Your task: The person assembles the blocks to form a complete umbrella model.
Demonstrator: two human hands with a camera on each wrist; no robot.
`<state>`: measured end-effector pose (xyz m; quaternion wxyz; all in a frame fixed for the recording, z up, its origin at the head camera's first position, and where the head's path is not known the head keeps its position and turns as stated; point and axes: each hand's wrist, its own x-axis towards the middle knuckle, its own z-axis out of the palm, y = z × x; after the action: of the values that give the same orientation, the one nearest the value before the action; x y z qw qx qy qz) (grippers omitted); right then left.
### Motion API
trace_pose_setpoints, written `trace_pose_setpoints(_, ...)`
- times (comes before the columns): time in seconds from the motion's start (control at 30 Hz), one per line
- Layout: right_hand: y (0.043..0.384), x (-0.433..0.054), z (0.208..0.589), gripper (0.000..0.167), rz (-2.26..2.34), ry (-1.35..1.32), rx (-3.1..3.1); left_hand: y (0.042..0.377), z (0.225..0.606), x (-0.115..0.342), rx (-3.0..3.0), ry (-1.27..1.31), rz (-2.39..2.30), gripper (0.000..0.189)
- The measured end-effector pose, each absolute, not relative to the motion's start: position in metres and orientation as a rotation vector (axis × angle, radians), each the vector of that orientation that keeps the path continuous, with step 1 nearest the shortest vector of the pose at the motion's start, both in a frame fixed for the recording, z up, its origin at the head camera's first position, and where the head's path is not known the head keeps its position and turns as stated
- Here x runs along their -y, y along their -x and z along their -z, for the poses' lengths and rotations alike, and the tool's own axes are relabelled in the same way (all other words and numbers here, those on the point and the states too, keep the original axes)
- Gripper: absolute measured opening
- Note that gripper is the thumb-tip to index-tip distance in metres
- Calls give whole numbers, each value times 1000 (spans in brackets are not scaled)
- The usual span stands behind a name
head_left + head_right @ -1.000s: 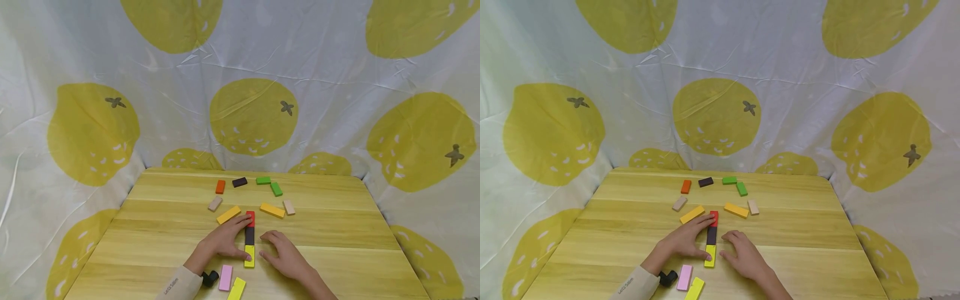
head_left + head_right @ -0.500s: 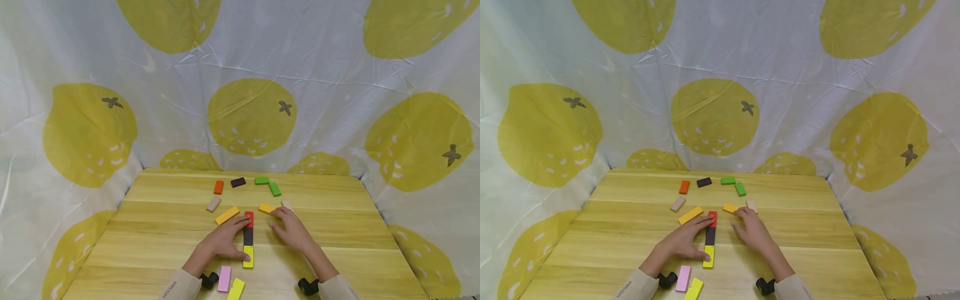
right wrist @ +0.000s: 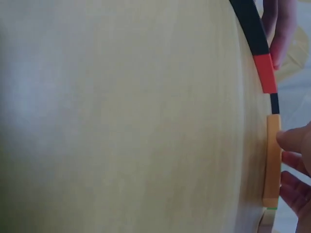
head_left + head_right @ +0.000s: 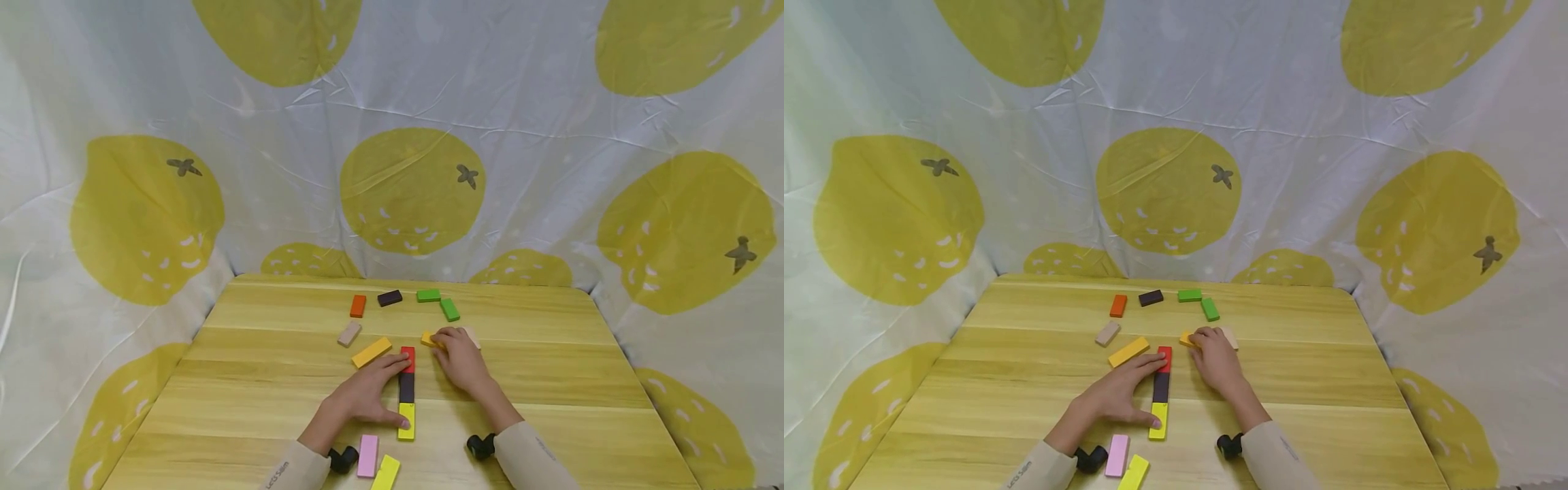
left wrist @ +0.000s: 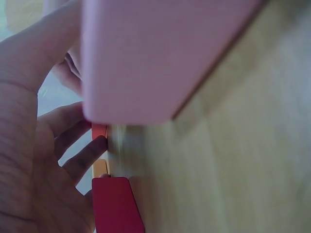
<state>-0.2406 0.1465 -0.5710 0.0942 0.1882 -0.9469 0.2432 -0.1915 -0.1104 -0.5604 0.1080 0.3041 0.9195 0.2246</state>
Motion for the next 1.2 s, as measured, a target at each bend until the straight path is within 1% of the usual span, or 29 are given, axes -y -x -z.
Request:
trace_pose_setpoints(0.17,249,-148,578,20,-830,-544,2789,191,563,109,-2695,-905,-674,113)
trace_pose_setpoints(0.33,255,-151,581,26,-903,-533,2802,192,564,109,-2693,-903,-666,113)
trace_pose_setpoints(0.43,258,-151,579,28,-893,-546,2806,192,564,109,-2694,-899,-661,114)
trace_pose_setpoints(0.67,261,-151,578,28,-877,-558,2863,192,562,110,-2688,-883,-665,113)
trace_pose_setpoints(1.0,265,-143,569,27,-900,-655,2824,192,560,111,-2684,-877,-669,113)
trace_pose_setpoints(1.2,265,-138,571,27,-897,-670,2869,192,560,112,-2679,-869,-674,112)
